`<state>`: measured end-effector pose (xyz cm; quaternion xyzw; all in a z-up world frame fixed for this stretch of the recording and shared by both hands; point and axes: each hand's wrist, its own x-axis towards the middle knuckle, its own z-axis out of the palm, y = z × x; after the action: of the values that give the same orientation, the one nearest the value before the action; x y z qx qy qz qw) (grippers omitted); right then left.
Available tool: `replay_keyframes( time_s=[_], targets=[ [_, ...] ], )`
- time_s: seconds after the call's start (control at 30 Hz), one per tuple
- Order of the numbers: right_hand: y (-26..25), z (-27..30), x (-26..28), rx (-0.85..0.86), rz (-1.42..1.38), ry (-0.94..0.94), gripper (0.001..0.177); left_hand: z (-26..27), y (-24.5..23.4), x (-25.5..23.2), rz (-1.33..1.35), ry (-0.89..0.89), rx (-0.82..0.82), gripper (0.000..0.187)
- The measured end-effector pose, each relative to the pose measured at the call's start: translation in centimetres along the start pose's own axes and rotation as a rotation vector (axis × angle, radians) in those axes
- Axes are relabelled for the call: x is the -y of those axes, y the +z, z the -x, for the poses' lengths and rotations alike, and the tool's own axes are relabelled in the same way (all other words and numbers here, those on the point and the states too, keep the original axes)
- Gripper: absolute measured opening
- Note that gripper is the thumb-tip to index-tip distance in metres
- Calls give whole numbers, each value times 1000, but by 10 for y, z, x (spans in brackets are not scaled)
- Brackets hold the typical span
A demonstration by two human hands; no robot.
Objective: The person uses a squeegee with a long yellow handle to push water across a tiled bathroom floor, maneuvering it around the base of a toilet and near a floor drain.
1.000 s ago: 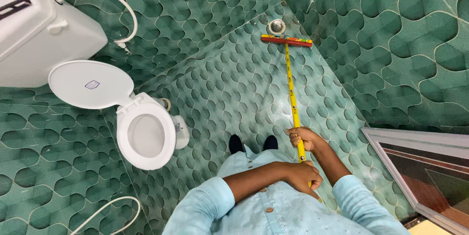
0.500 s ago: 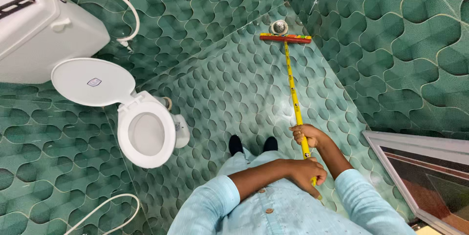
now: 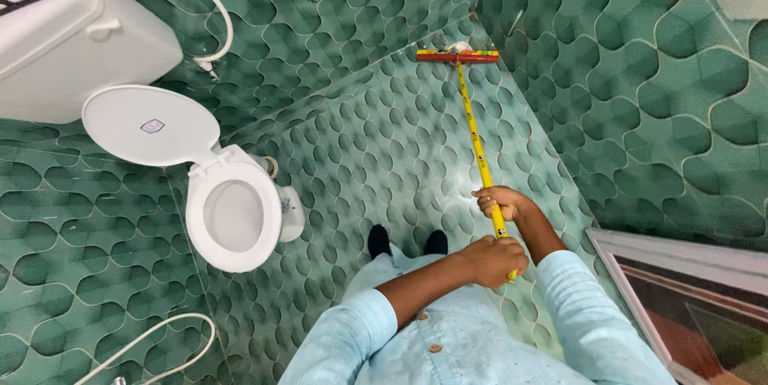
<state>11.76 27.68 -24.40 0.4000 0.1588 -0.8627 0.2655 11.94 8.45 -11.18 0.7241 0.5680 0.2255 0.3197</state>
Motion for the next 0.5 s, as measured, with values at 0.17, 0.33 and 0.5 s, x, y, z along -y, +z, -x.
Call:
replay_keyframes(
  time_s=[0.17,0.33,0.5],
  targets=[
    [18,-16,25,-22,-10,-67,32,6,-31,6,-117,-44,-131,11],
    [31,-32,7,15,-86,-97,27,44,-72,-18,-80,6,-137,7],
    [48,-46,-36,-85,-56,-164,29,93,-98,-45,117,31,-173,14]
  ],
)
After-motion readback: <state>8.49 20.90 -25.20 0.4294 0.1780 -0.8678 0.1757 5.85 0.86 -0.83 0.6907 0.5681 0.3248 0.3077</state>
